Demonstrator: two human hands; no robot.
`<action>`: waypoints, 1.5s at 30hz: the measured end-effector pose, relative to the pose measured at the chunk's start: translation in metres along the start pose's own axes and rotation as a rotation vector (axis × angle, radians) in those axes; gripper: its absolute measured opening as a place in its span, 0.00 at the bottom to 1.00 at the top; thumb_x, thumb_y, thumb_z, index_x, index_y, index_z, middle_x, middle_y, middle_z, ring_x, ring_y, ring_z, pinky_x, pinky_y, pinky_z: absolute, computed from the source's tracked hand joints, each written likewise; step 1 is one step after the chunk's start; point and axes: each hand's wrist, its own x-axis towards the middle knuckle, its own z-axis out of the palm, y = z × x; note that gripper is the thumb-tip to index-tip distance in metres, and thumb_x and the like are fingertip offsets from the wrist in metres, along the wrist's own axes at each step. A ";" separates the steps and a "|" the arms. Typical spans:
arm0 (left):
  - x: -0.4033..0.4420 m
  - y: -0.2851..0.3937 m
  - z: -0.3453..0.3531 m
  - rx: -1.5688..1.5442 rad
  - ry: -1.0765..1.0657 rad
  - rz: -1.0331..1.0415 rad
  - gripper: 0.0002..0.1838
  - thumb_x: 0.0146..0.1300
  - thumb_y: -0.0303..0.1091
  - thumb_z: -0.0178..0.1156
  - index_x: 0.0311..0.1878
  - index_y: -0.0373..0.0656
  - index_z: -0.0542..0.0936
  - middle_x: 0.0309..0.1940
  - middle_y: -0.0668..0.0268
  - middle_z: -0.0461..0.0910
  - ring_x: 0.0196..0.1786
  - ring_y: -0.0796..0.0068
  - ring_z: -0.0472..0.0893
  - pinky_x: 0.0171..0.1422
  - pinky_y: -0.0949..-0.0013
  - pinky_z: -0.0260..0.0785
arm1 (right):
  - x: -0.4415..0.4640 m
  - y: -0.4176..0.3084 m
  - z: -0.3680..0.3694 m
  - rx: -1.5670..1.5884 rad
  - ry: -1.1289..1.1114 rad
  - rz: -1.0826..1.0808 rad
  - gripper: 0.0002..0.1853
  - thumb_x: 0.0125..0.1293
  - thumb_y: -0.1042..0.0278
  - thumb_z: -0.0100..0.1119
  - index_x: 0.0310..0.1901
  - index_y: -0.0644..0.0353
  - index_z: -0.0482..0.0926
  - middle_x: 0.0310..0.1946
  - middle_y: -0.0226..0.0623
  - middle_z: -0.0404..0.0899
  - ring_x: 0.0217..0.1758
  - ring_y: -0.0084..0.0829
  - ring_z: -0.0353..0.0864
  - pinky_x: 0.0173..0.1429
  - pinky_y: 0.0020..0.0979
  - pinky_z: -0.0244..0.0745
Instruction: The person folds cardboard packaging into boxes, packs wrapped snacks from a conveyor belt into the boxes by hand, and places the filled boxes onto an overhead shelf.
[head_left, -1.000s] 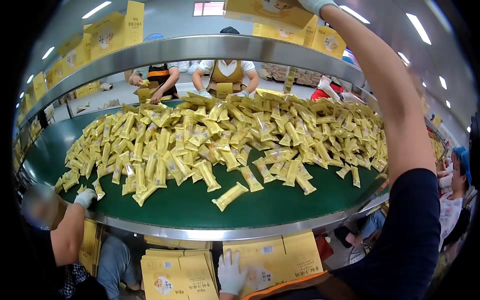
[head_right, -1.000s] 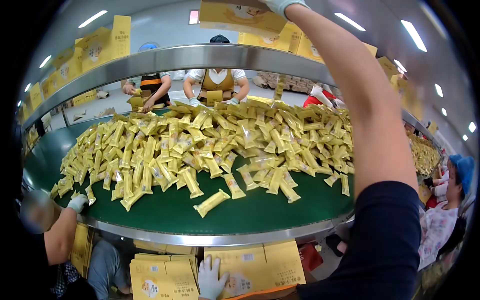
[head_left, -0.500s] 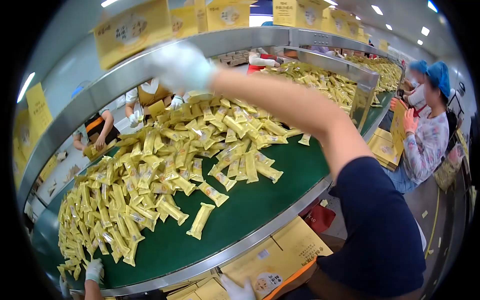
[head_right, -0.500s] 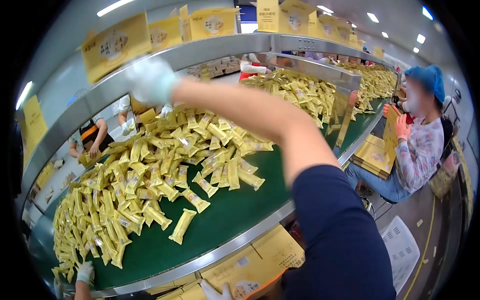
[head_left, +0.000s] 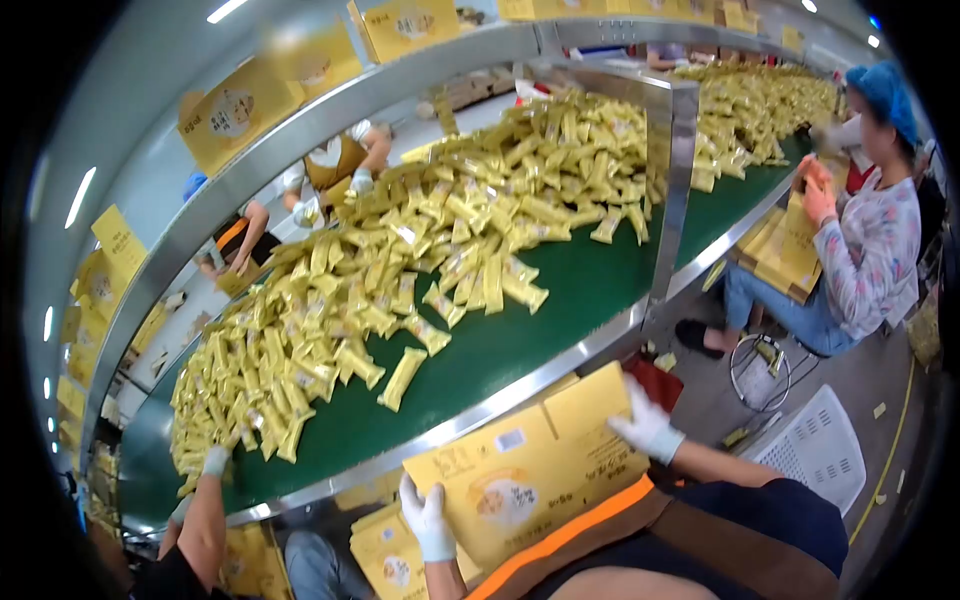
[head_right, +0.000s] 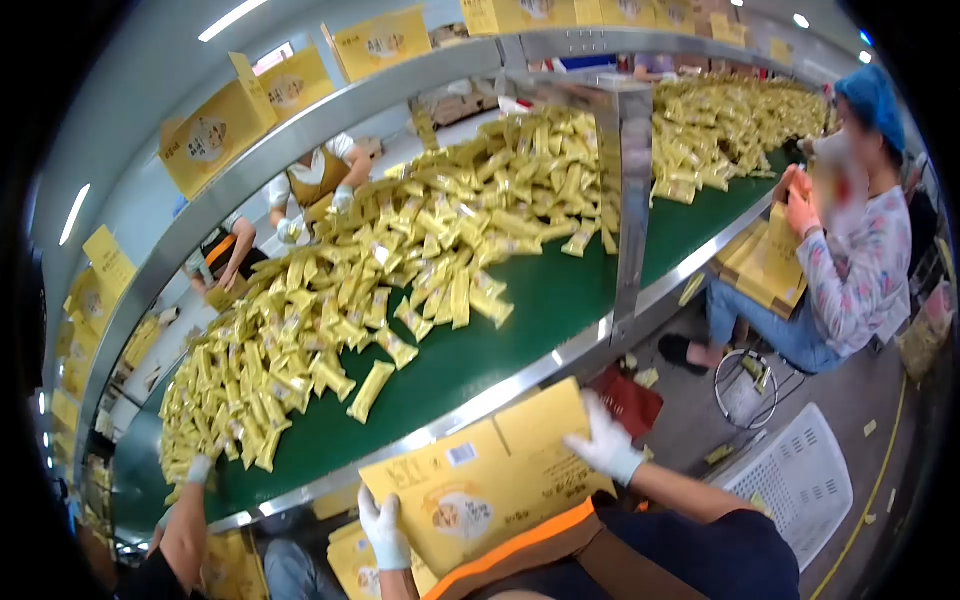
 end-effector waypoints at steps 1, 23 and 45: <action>-0.002 0.012 0.008 -0.020 -0.019 0.063 0.32 0.64 0.23 0.54 0.71 0.30 0.60 0.62 0.55 0.74 0.62 0.68 0.75 0.67 0.66 0.67 | 0.009 -0.022 -0.019 -0.149 0.247 -0.295 0.44 0.59 0.55 0.65 0.74 0.58 0.56 0.68 0.60 0.65 0.73 0.53 0.64 0.75 0.43 0.59; 0.002 0.019 0.006 -0.043 0.037 0.318 0.36 0.73 0.47 0.51 0.77 0.38 0.55 0.72 0.56 0.63 0.73 0.62 0.64 0.78 0.58 0.52 | 0.066 -0.157 -0.030 0.313 -0.086 -0.801 0.16 0.60 0.60 0.68 0.20 0.56 0.76 0.15 0.35 0.74 0.17 0.36 0.72 0.26 0.35 0.65; 0.026 0.147 0.089 0.751 -1.292 0.010 0.28 0.60 0.42 0.65 0.63 0.41 0.76 0.60 0.53 0.76 0.62 0.59 0.77 0.68 0.64 0.66 | 0.041 -0.142 -0.040 -0.213 -0.231 -1.071 0.15 0.55 0.76 0.63 0.46 0.58 0.80 0.43 0.39 0.85 0.45 0.40 0.84 0.48 0.37 0.77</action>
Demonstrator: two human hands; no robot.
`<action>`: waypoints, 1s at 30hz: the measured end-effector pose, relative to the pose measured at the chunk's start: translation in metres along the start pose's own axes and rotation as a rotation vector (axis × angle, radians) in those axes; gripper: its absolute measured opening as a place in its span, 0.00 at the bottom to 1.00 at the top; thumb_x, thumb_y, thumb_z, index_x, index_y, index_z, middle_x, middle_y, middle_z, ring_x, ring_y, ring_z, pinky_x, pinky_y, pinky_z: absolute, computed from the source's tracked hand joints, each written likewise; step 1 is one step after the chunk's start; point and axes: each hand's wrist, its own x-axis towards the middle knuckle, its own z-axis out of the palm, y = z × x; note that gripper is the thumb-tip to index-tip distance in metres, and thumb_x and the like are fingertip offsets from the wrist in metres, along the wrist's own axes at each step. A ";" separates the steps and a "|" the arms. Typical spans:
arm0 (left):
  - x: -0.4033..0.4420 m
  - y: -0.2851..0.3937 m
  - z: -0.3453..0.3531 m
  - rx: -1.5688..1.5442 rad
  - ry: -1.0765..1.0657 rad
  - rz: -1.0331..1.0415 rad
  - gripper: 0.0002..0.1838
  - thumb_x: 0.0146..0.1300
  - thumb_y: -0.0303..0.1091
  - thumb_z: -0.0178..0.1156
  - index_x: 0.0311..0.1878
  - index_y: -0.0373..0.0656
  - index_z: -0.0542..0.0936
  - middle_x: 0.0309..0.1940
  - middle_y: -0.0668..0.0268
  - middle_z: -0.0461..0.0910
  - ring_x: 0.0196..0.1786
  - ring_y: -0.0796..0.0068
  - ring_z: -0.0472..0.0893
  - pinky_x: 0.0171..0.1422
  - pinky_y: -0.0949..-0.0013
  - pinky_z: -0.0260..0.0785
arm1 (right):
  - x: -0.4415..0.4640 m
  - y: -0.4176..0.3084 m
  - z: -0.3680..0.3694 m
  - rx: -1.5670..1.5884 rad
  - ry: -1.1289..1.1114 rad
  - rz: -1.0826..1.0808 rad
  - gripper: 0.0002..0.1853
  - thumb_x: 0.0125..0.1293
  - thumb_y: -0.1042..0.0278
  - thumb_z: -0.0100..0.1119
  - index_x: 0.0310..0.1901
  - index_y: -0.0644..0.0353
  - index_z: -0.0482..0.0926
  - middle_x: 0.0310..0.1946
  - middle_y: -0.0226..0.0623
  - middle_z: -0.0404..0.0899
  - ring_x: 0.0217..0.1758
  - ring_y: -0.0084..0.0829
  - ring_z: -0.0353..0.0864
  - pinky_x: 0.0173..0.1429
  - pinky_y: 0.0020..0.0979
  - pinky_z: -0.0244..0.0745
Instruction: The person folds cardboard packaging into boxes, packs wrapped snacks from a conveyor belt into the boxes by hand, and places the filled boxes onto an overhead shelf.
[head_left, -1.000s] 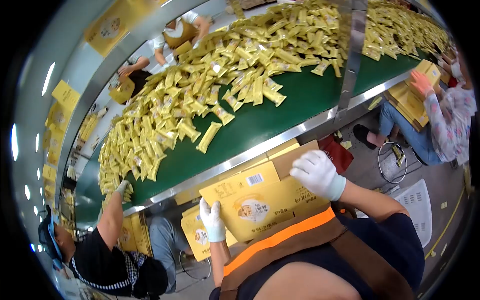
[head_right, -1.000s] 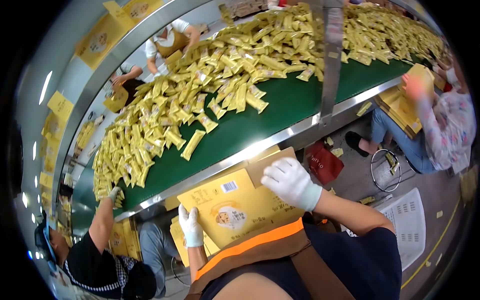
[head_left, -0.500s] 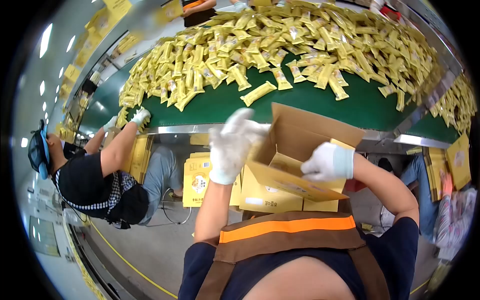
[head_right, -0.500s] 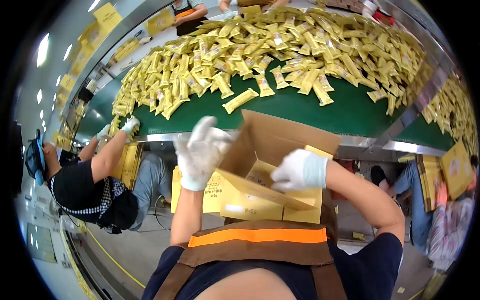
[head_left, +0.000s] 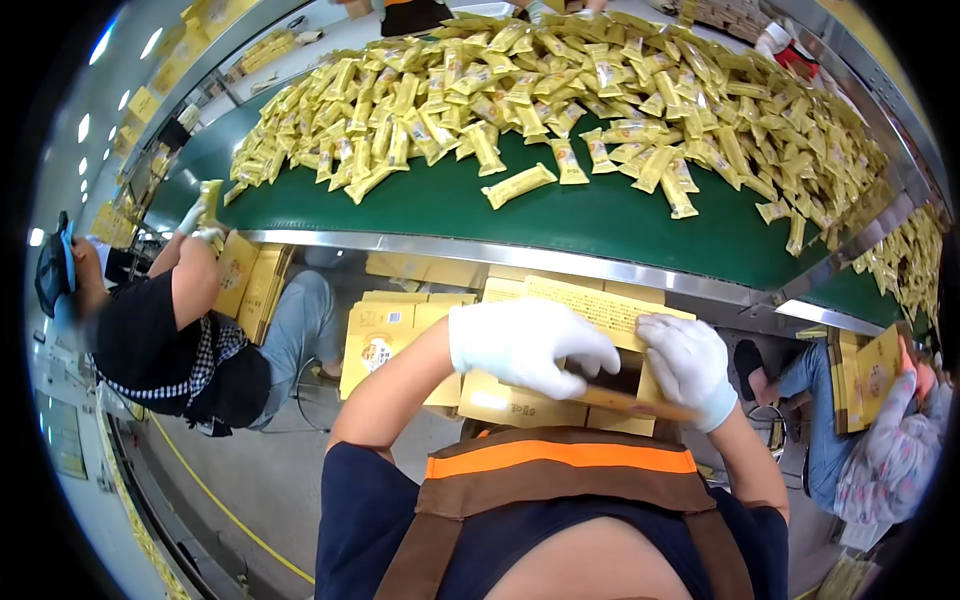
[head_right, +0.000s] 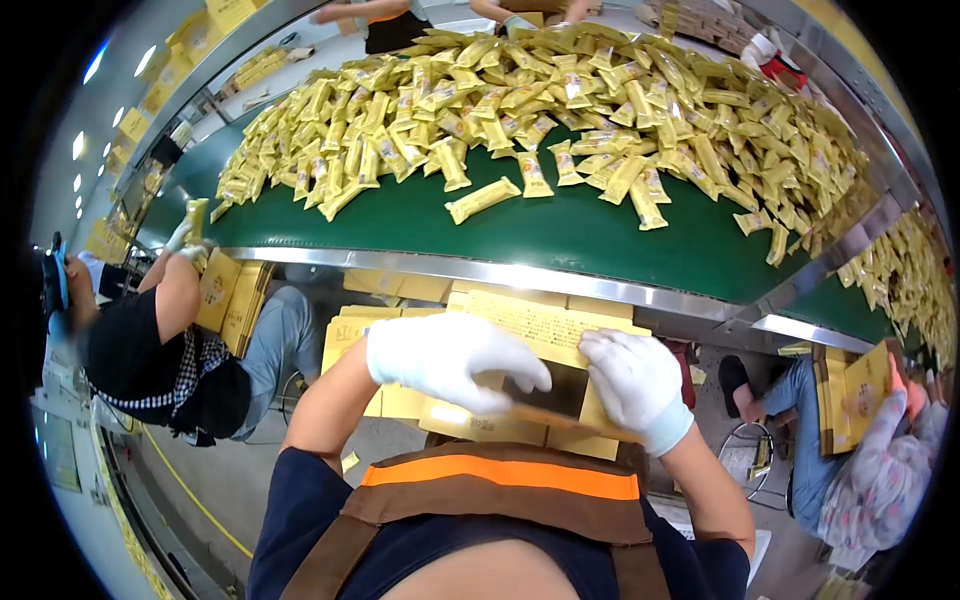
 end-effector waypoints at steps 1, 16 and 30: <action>0.004 0.003 0.005 0.198 0.138 0.081 0.27 0.61 0.42 0.64 0.63 0.43 0.76 0.60 0.53 0.76 0.62 0.58 0.76 0.68 0.62 0.66 | -0.004 0.003 0.000 0.009 -0.013 0.025 0.15 0.56 0.76 0.62 0.46 0.58 0.80 0.44 0.40 0.85 0.45 0.41 0.84 0.48 0.37 0.77; -0.034 -0.100 0.059 -0.031 1.362 0.143 0.22 0.71 0.41 0.54 0.61 0.37 0.75 0.57 0.55 0.78 0.56 0.60 0.79 0.63 0.59 0.70 | -0.055 -0.008 0.059 1.407 0.106 0.821 0.29 0.70 0.53 0.58 0.65 0.65 0.70 0.58 0.32 0.78 0.57 0.29 0.79 0.62 0.34 0.75; 0.004 -0.078 0.050 0.362 1.036 -0.229 0.30 0.63 0.39 0.63 0.69 0.46 0.71 0.71 0.42 0.60 0.64 0.43 0.73 0.70 0.58 0.65 | 0.043 -0.067 0.045 0.113 -0.938 -0.060 0.14 0.67 0.52 0.57 0.42 0.53 0.78 0.21 0.44 0.79 0.29 0.49 0.82 0.40 0.47 0.76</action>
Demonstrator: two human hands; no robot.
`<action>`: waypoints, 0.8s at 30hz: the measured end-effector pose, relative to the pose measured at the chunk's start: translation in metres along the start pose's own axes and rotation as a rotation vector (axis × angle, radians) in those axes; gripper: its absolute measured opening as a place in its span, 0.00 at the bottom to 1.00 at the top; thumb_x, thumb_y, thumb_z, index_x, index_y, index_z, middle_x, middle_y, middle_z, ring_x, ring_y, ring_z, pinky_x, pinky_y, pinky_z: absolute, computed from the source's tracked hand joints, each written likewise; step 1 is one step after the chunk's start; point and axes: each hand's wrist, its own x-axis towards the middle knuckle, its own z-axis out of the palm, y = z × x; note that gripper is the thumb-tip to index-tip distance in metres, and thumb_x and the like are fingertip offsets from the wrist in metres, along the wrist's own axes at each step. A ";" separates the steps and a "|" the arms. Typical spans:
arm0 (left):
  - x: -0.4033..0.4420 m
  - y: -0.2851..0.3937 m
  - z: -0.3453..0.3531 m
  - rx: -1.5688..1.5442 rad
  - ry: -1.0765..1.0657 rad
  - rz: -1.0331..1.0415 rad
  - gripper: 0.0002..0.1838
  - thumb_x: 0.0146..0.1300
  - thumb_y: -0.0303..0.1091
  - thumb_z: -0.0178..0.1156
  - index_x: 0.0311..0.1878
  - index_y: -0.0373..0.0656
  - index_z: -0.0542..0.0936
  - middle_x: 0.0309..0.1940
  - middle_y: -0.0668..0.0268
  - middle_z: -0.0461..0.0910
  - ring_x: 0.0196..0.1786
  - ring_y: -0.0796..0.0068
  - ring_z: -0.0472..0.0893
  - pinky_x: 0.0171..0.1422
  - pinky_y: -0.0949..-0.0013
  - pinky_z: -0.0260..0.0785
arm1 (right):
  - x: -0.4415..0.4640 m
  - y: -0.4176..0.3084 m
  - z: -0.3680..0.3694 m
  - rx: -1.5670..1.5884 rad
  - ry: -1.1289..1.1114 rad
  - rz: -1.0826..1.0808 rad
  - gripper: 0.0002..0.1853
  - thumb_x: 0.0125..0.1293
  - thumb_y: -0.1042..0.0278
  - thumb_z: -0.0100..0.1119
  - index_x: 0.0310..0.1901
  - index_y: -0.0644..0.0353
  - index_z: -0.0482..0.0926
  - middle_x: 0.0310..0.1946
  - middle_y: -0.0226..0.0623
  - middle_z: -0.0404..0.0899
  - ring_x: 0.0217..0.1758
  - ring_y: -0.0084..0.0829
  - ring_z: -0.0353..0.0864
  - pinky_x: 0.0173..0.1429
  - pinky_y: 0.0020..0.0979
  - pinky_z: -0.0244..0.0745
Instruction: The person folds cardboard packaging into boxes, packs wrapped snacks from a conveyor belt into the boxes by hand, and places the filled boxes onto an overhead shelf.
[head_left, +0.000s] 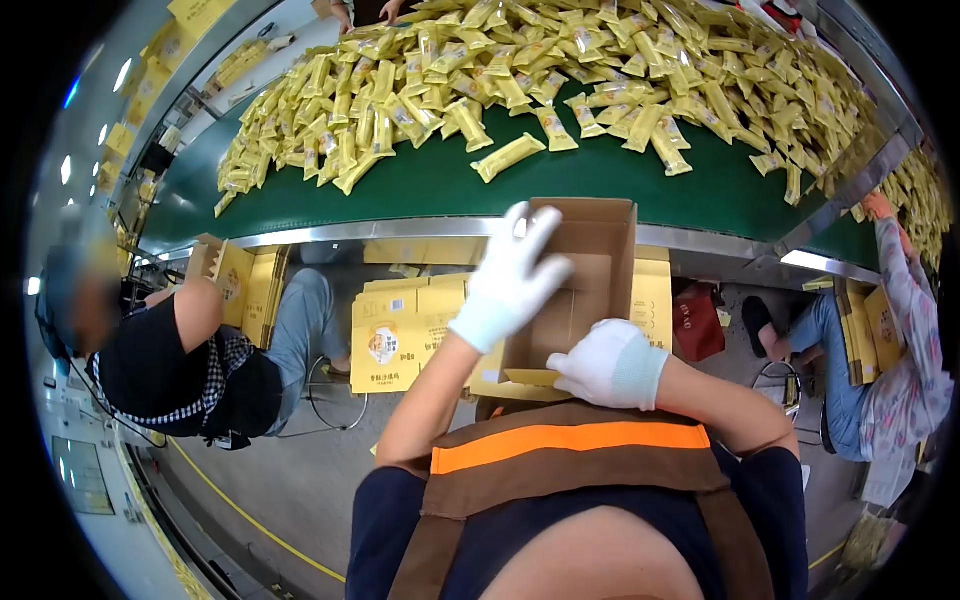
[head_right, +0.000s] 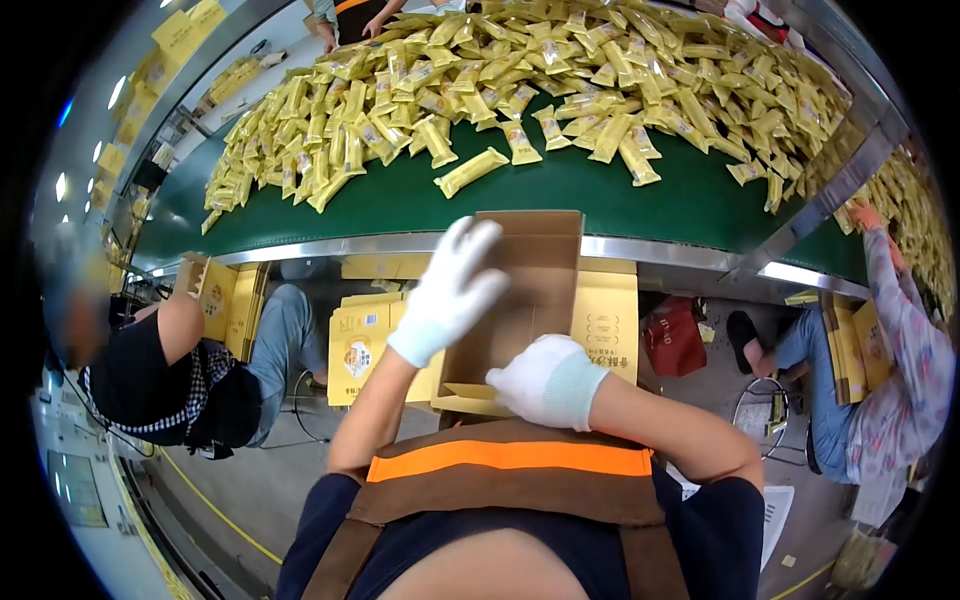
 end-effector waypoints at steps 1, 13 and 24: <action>0.001 0.009 0.005 0.197 -0.042 0.043 0.31 0.62 0.38 0.65 0.68 0.48 0.71 0.72 0.39 0.57 0.63 0.37 0.73 0.69 0.56 0.66 | -0.002 0.002 -0.005 0.096 0.008 0.024 0.15 0.66 0.52 0.58 0.45 0.53 0.78 0.25 0.46 0.80 0.33 0.49 0.83 0.44 0.47 0.76; -0.058 -0.085 0.044 -0.186 -0.157 -0.313 0.53 0.60 0.53 0.65 0.80 0.40 0.47 0.78 0.41 0.48 0.80 0.48 0.52 0.80 0.61 0.49 | -0.015 0.058 0.111 0.634 0.829 0.306 0.41 0.55 0.68 0.60 0.73 0.64 0.61 0.78 0.58 0.47 0.82 0.53 0.43 0.81 0.46 0.42; -0.032 -0.086 0.051 -0.045 0.090 -0.121 0.38 0.64 0.55 0.58 0.72 0.42 0.67 0.76 0.47 0.55 0.77 0.36 0.52 0.78 0.39 0.43 | -0.011 0.144 0.016 0.124 1.006 0.307 0.22 0.62 0.71 0.58 0.58 0.64 0.76 0.66 0.55 0.68 0.69 0.53 0.69 0.73 0.43 0.63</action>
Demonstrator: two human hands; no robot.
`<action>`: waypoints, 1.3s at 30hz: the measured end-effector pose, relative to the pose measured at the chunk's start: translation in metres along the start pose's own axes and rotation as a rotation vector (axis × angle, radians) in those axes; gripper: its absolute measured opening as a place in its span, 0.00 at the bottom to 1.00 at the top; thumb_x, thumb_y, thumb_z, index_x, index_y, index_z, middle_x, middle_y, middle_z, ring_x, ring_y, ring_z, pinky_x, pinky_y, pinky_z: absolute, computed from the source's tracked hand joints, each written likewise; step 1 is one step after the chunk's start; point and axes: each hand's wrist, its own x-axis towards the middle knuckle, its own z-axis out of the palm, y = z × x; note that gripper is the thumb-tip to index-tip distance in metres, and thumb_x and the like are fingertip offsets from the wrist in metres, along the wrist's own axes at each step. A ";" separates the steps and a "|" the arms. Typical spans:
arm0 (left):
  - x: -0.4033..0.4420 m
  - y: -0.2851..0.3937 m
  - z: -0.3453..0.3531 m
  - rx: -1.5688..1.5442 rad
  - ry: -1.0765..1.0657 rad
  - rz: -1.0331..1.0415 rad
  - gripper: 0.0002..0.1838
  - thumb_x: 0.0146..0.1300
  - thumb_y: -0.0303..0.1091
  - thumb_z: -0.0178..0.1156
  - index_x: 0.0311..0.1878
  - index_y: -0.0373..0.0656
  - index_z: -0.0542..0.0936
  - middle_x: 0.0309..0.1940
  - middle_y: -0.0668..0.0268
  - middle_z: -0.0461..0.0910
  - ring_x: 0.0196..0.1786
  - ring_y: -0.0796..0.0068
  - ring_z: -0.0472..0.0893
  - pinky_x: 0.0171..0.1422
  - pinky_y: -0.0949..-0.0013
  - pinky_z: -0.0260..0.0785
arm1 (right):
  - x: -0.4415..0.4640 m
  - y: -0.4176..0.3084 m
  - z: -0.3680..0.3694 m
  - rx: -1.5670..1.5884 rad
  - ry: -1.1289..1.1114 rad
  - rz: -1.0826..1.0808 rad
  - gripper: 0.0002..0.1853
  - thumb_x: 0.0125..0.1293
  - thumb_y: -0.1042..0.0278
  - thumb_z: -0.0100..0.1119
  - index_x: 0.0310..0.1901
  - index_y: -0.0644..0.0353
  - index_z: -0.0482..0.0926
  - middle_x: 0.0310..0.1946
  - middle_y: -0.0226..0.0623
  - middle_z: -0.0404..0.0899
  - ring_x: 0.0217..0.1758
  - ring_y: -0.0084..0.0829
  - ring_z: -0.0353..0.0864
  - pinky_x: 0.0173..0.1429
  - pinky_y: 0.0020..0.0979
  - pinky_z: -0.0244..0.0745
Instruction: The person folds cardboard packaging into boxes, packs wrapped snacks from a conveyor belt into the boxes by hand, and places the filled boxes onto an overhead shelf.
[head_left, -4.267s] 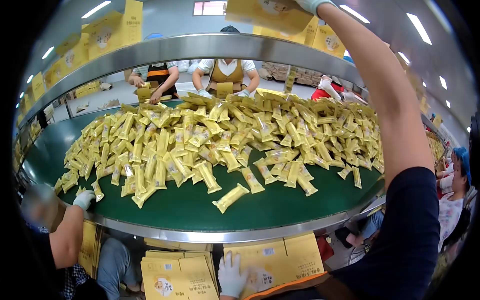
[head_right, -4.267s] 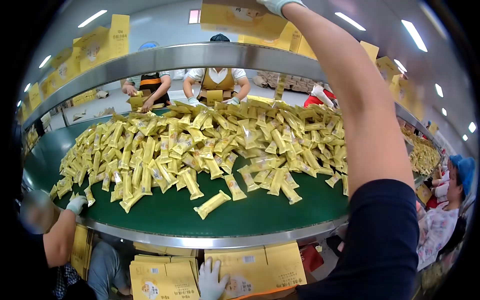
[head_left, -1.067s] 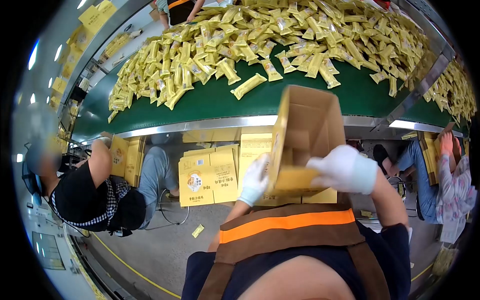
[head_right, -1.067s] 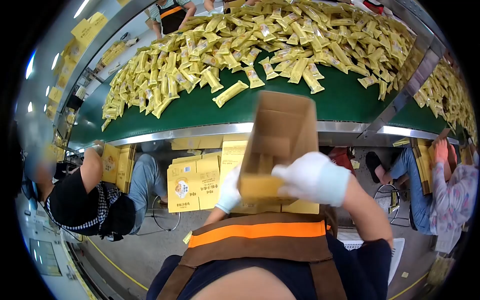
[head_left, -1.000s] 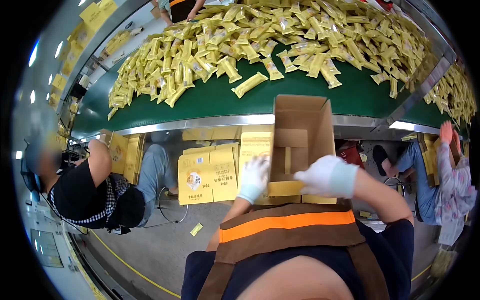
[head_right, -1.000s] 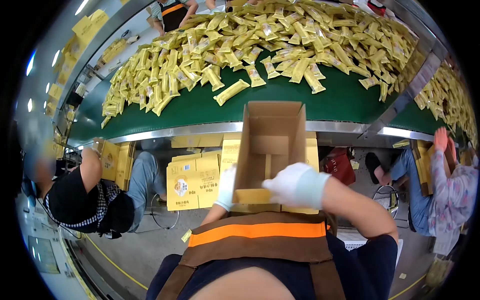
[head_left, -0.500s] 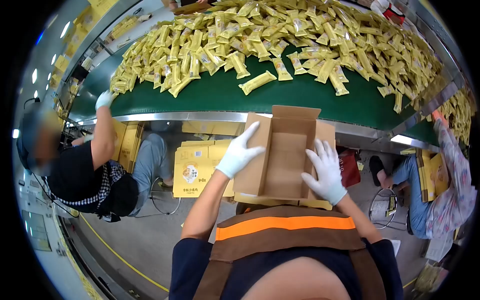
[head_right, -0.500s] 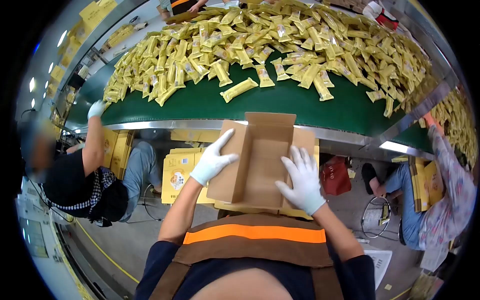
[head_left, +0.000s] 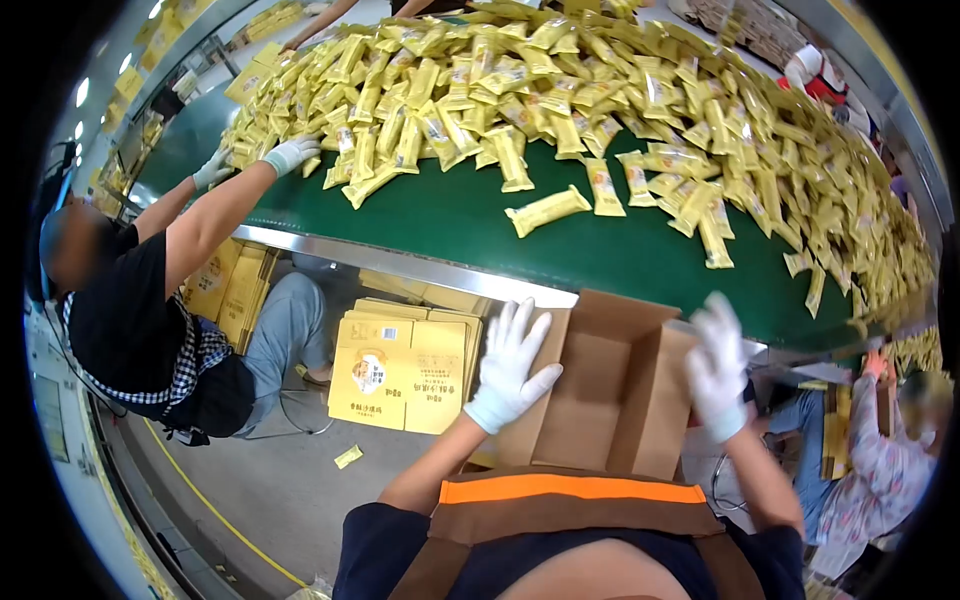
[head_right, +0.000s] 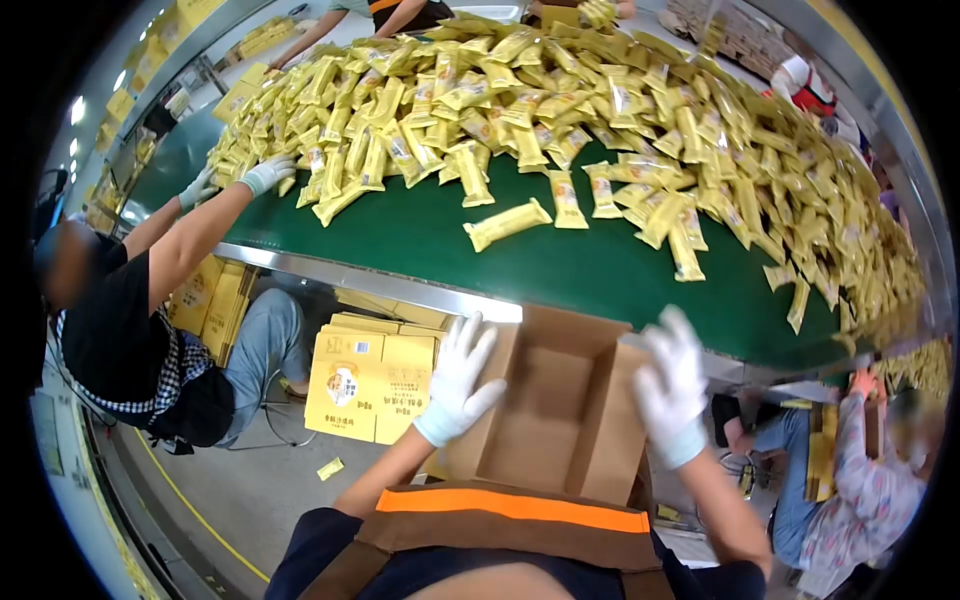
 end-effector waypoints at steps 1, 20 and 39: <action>0.012 -0.009 -0.012 0.117 0.000 0.034 0.39 0.63 0.55 0.58 0.72 0.42 0.67 0.76 0.47 0.56 0.77 0.35 0.53 0.78 0.40 0.45 | 0.044 -0.005 -0.008 0.020 0.024 -0.006 0.20 0.62 0.72 0.57 0.57 0.64 0.76 0.64 0.54 0.71 0.67 0.51 0.71 0.72 0.42 0.64; 0.100 -0.145 -0.054 0.462 0.138 -0.125 0.33 0.55 0.54 0.65 0.63 0.48 0.77 0.66 0.53 0.69 0.70 0.44 0.64 0.73 0.43 0.53 | 0.426 -0.095 0.321 -1.003 -0.654 -0.197 0.25 0.70 0.41 0.45 0.55 0.47 0.84 0.53 0.35 0.82 0.62 0.37 0.76 0.71 0.64 0.54; 0.102 -0.141 -0.048 0.671 0.098 -0.167 0.33 0.59 0.56 0.61 0.64 0.49 0.76 0.69 0.55 0.69 0.72 0.43 0.63 0.74 0.42 0.52 | 0.349 0.021 0.110 -0.594 -0.569 0.108 0.31 0.66 0.32 0.44 0.51 0.48 0.84 0.49 0.39 0.84 0.61 0.43 0.78 0.62 0.49 0.71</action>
